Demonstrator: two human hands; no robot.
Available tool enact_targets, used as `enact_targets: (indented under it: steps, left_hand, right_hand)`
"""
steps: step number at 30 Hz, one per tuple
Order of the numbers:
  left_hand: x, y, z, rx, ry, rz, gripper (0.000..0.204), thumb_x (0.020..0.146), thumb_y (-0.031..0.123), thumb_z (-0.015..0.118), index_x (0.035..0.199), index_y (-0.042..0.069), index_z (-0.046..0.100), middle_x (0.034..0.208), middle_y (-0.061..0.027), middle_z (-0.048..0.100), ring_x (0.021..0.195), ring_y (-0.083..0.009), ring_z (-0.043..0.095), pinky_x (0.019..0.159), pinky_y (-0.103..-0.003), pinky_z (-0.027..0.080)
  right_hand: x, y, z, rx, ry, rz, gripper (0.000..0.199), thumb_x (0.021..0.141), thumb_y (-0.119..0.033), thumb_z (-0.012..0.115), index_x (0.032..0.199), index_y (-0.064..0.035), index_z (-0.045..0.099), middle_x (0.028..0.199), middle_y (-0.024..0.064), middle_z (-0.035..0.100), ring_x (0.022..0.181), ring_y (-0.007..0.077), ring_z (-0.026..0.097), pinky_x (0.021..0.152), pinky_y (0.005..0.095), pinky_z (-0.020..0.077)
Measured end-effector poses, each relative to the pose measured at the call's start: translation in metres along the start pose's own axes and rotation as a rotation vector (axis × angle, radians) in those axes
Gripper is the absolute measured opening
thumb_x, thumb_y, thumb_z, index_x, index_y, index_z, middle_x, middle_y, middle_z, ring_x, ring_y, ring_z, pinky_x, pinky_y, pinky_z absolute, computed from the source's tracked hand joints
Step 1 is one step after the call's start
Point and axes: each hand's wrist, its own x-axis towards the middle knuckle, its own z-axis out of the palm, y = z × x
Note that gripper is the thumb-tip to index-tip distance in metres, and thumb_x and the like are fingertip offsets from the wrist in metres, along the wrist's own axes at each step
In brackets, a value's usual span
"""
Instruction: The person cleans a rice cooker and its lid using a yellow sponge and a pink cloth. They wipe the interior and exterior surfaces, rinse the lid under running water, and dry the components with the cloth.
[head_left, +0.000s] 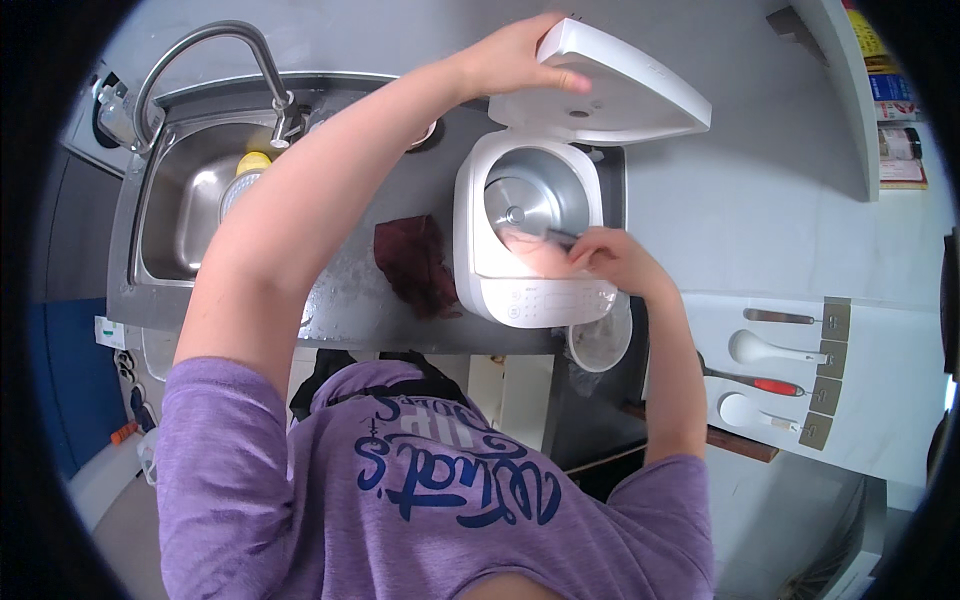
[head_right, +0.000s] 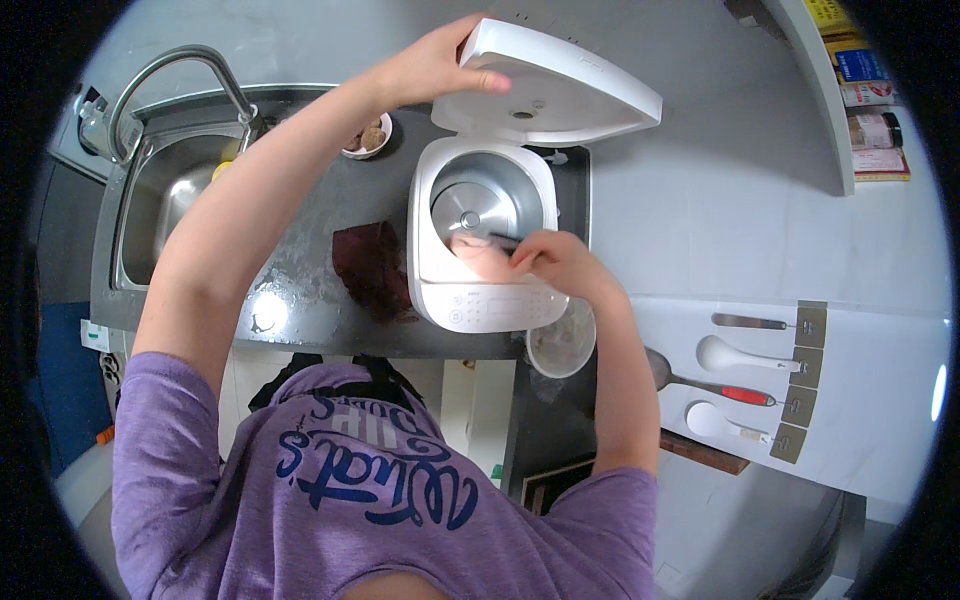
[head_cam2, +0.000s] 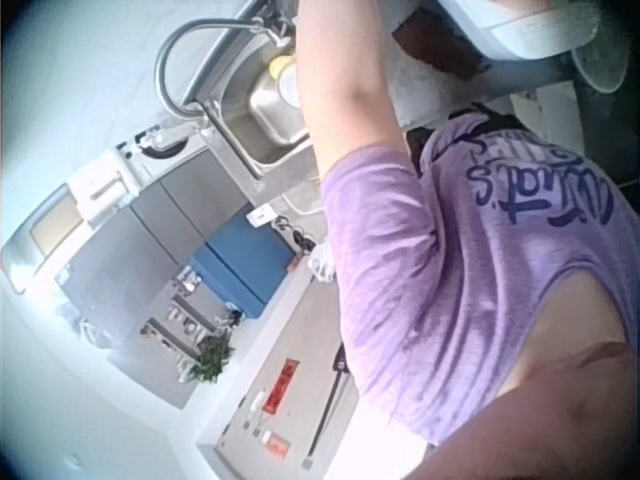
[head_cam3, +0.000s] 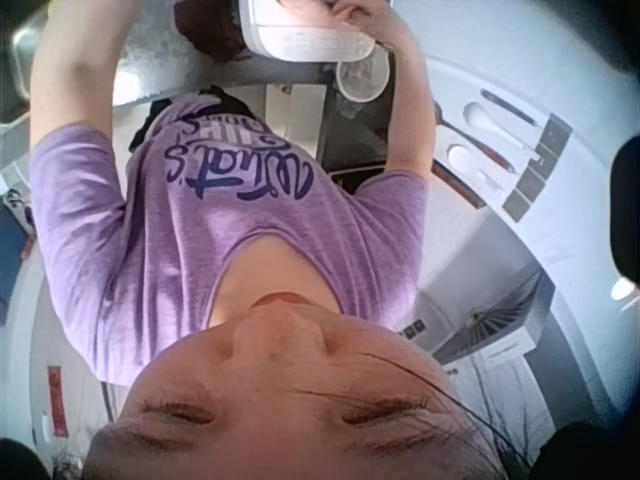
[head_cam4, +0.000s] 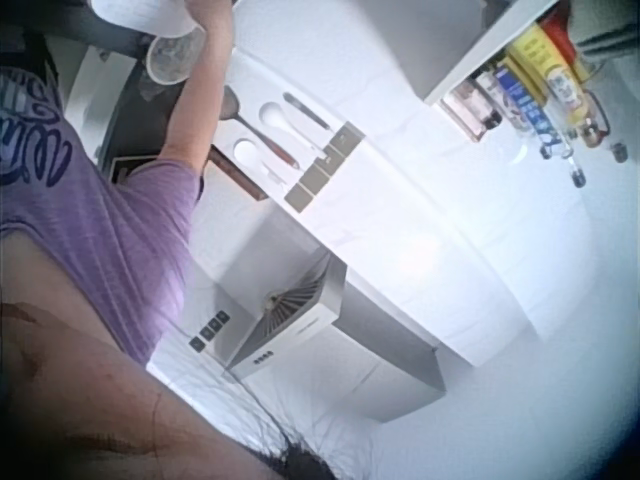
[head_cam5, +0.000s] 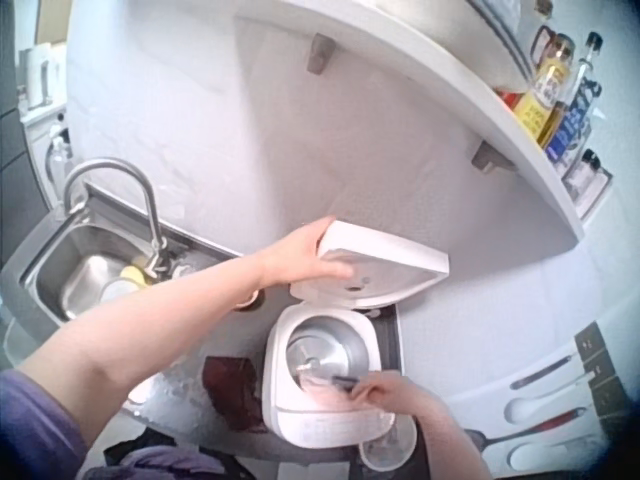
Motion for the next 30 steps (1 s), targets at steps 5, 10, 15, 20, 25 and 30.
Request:
enact_targets:
  steps: [5,10,15,20,25,30]
  left_hand:
    - [-0.074,0.0,0.013,0.112,0.381,-0.099,0.084,0.088,0.038,0.08,0.154,0.007,0.039,0.149,-0.0197,0.05,0.143,-0.0264,0.043,0.117,-0.045,0.036]
    - [-0.132,0.026,0.073,-0.429,0.245,-0.39,0.078,0.092,0.024,0.078,0.154,0.003,0.036,0.152,-0.0186,0.045,0.138,-0.0278,0.047,0.111,-0.04,0.043]
    - [-0.163,0.066,0.115,-0.322,-0.253,-0.311,0.046,0.092,0.028,0.076,0.13,0.005,0.064,0.11,-0.0177,0.071,0.099,-0.025,0.07,0.082,-0.036,0.054]
    - [-0.189,0.086,0.118,-0.209,-0.285,-0.177,0.02,0.095,0.015,0.071,0.108,0.001,0.072,0.091,-0.0172,0.072,0.082,-0.0297,0.071,0.075,-0.037,0.055]
    - [-0.198,0.071,0.116,-0.181,-0.209,-0.245,0.023,0.092,0.007,0.07,0.114,-0.001,0.072,0.101,-0.0172,0.073,0.097,-0.0297,0.073,0.083,-0.035,0.057]
    - [-0.202,0.057,0.122,0.253,-0.182,-0.013,0.039,0.089,0.021,0.073,0.124,0.005,0.067,0.13,-0.0193,0.063,0.116,-0.0363,0.064,0.093,-0.048,0.052]
  right_hand:
    - [-0.033,0.023,0.005,1.381,0.496,-0.329,0.043,0.091,-0.017,0.047,0.123,0.0074,0.062,0.127,0.0199,0.065,0.119,0.0311,0.063,0.102,0.0447,0.0502]
    - [-0.025,-0.011,0.046,1.623,0.611,-0.289,0.043,0.096,-0.018,0.046,0.13,0.0055,0.056,0.13,0.0187,0.063,0.121,0.0298,0.062,0.108,0.0424,0.0463]
    - [-0.04,-0.039,0.103,1.403,0.463,-0.406,0.038,0.098,-0.013,0.055,0.131,0.0042,0.056,0.127,0.016,0.065,0.118,0.0245,0.064,0.101,0.0365,0.0514]
    - [-0.074,0.004,0.128,1.293,0.584,-0.665,0.04,0.104,-0.022,0.055,0.136,0.0006,0.051,0.131,0.0142,0.063,0.119,0.0233,0.063,0.101,0.039,0.0516]
    - [-0.082,0.007,0.104,1.706,0.975,-0.48,0.037,0.111,-0.031,0.041,0.133,-0.0045,0.054,0.13,0.0128,0.062,0.122,0.0278,0.061,0.104,0.0463,0.0501]
    - [-0.068,-0.004,0.043,1.444,1.134,-0.353,0.03,0.111,-0.024,0.04,0.129,-0.0058,0.056,0.129,0.012,0.063,0.12,0.0265,0.061,0.1,0.0457,0.0511]
